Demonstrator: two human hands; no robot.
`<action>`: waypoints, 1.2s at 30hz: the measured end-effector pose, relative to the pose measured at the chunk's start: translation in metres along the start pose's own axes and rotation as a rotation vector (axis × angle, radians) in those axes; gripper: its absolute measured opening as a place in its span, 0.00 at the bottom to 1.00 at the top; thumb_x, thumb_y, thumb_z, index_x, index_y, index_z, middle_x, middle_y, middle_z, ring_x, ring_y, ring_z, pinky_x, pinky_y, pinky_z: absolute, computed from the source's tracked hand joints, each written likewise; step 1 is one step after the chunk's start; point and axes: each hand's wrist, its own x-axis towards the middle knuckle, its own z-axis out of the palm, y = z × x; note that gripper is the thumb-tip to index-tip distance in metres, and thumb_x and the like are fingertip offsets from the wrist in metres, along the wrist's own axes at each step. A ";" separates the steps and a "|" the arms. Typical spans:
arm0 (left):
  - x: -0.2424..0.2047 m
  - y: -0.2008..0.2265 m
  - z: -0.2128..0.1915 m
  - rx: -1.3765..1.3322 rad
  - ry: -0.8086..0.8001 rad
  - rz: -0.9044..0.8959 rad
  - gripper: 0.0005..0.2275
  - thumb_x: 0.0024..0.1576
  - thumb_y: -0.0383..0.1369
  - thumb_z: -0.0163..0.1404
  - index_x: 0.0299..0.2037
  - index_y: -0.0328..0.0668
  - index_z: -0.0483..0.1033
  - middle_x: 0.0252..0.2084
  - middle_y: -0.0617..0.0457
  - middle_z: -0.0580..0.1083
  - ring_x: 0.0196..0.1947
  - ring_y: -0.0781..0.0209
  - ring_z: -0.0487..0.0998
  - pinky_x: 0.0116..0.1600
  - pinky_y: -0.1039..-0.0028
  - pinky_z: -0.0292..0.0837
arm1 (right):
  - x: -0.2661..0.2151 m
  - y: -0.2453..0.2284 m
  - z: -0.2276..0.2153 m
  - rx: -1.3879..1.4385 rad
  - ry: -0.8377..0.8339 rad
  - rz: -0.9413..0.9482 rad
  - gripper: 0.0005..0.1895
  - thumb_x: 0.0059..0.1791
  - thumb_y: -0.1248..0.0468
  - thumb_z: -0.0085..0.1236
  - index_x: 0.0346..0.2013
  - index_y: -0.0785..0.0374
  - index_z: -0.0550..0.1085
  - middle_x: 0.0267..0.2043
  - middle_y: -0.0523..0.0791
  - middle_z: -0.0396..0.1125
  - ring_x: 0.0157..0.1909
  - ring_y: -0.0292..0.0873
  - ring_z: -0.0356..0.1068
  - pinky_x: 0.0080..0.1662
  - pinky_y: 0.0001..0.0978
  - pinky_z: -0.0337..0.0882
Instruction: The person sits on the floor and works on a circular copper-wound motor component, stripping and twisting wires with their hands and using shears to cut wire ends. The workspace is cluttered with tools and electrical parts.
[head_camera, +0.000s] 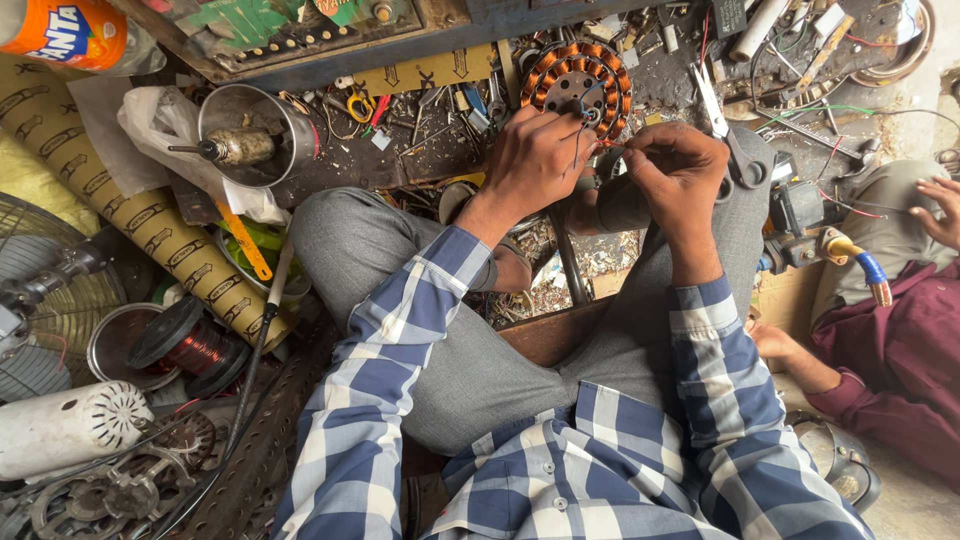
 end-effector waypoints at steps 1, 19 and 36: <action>0.000 0.000 0.000 0.005 0.006 0.006 0.02 0.57 0.29 0.58 0.35 0.41 0.80 0.32 0.56 0.74 0.32 0.58 0.77 0.40 0.64 0.66 | 0.000 -0.001 0.000 0.001 0.001 0.007 0.04 0.50 0.78 0.64 0.38 0.72 0.77 0.41 0.44 0.74 0.42 0.33 0.73 0.48 0.24 0.74; 0.004 0.004 -0.006 0.003 -0.015 0.029 0.02 0.56 0.29 0.58 0.36 0.42 0.80 0.31 0.55 0.74 0.33 0.56 0.77 0.42 0.63 0.67 | 0.005 -0.012 0.007 -0.161 -0.053 -0.105 0.04 0.48 0.78 0.61 0.35 0.70 0.78 0.38 0.45 0.74 0.40 0.34 0.74 0.46 0.24 0.74; -0.018 -0.010 0.039 0.108 -0.007 -0.057 0.07 0.58 0.28 0.54 0.44 0.42 0.82 0.41 0.55 0.80 0.37 0.61 0.80 0.50 0.62 0.65 | 0.004 -0.007 0.030 -0.384 -0.027 -0.325 0.07 0.47 0.78 0.62 0.39 0.71 0.76 0.39 0.48 0.73 0.40 0.36 0.73 0.47 0.27 0.73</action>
